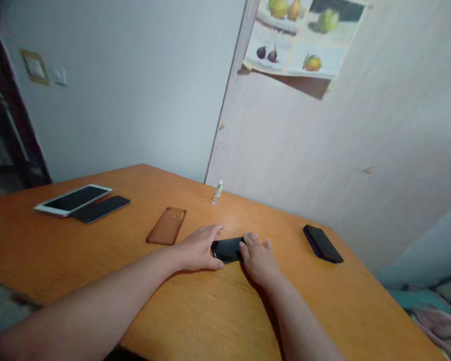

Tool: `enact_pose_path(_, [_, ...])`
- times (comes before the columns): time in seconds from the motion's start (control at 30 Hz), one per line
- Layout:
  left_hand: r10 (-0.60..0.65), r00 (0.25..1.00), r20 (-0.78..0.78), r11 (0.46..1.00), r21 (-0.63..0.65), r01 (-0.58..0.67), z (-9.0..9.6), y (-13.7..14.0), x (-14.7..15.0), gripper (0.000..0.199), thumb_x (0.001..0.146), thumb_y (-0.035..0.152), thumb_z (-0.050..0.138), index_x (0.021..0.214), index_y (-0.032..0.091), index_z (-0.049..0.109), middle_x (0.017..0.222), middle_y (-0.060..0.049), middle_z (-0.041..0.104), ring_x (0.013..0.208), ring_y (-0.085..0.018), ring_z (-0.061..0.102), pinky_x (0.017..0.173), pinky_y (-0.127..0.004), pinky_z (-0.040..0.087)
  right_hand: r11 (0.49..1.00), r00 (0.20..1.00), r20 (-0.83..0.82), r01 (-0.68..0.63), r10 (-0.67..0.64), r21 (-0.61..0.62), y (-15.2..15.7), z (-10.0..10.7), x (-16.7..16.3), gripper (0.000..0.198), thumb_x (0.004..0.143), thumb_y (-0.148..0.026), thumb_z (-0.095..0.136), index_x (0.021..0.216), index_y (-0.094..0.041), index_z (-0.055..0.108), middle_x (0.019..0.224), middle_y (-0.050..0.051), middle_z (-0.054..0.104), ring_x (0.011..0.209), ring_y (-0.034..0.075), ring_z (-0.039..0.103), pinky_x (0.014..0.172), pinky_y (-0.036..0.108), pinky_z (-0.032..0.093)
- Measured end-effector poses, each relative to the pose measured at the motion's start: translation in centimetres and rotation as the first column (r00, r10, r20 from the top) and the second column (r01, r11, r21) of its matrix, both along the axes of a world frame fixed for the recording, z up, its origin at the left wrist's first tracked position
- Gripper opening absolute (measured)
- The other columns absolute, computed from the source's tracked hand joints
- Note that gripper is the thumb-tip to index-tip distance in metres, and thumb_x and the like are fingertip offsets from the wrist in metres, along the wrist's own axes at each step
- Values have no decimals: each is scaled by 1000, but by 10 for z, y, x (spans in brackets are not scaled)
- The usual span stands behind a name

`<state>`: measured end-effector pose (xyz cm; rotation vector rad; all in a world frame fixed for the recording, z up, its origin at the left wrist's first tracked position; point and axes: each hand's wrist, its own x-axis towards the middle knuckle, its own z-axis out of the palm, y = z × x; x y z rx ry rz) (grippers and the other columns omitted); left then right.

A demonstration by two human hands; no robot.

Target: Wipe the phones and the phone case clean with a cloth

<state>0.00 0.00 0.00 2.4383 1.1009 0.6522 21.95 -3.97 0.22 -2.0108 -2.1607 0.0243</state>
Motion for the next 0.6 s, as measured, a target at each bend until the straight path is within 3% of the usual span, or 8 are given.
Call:
enact_pose_path(0.07, [0,1000,5,1000,14,0,0,0,0,98,63,46,73,147,13,35,149,-17,46,135,-35,46,113,-44,39,977,976,-63,-210,208,-27,-10,4,-19,55,103,-40,26,145,-12,47,154,15,41,145,28,33,120,54,19])
enact_pose_path(0.17, [-2,1000,11,1000,28,2,0,-1,0,91,65,43,72,144,15,38,145,-16,50,132,-33,49,111,-42,41,924,919,-136,-379,370,-45,-15,7,-31,55,104,-42,24,147,-17,46,155,10,40,146,23,31,121,47,20])
enact_pose_path(0.23, [0,1000,13,1000,30,-1,2,-1,0,89,65,43,72,143,16,40,142,-15,53,129,-33,51,108,-41,43,933,926,-149,-357,346,-53,-11,6,-26,54,104,-43,23,147,-19,46,154,8,42,147,22,30,122,48,18])
enact_pose_path(0.33, [16,1000,11,1000,18,-16,3,-2,-1,94,61,48,77,142,18,41,141,-14,54,129,-34,52,106,-40,45,992,990,-84,-116,111,-53,-2,3,-7,53,104,-40,25,146,-16,48,153,12,43,146,25,31,121,53,16])
enact_pose_path(0.4, [19,1000,8,1000,9,-20,4,-2,-1,95,60,48,78,142,18,42,140,-14,54,129,-34,52,105,-39,45,999,999,-38,-3,2,-52,-2,3,-2,53,103,-38,27,145,-13,47,154,16,41,146,27,32,120,54,17])
enact_pose_path(0.47, [17,1000,6,1000,3,-17,4,-2,-1,93,61,48,78,142,17,43,139,-14,55,128,-34,52,105,-39,45,998,999,-27,-44,43,-49,-8,5,-9,52,102,-38,29,143,-11,50,153,18,42,145,28,34,120,52,20])
enact_pose_path(0.6, [7,1000,10,1000,11,-7,6,-2,-2,85,64,42,74,139,16,45,136,-15,57,126,-33,54,104,-40,45,936,931,-137,-348,338,-57,-25,13,-30,55,103,-44,26,144,-16,50,155,12,39,145,23,33,120,41,25])
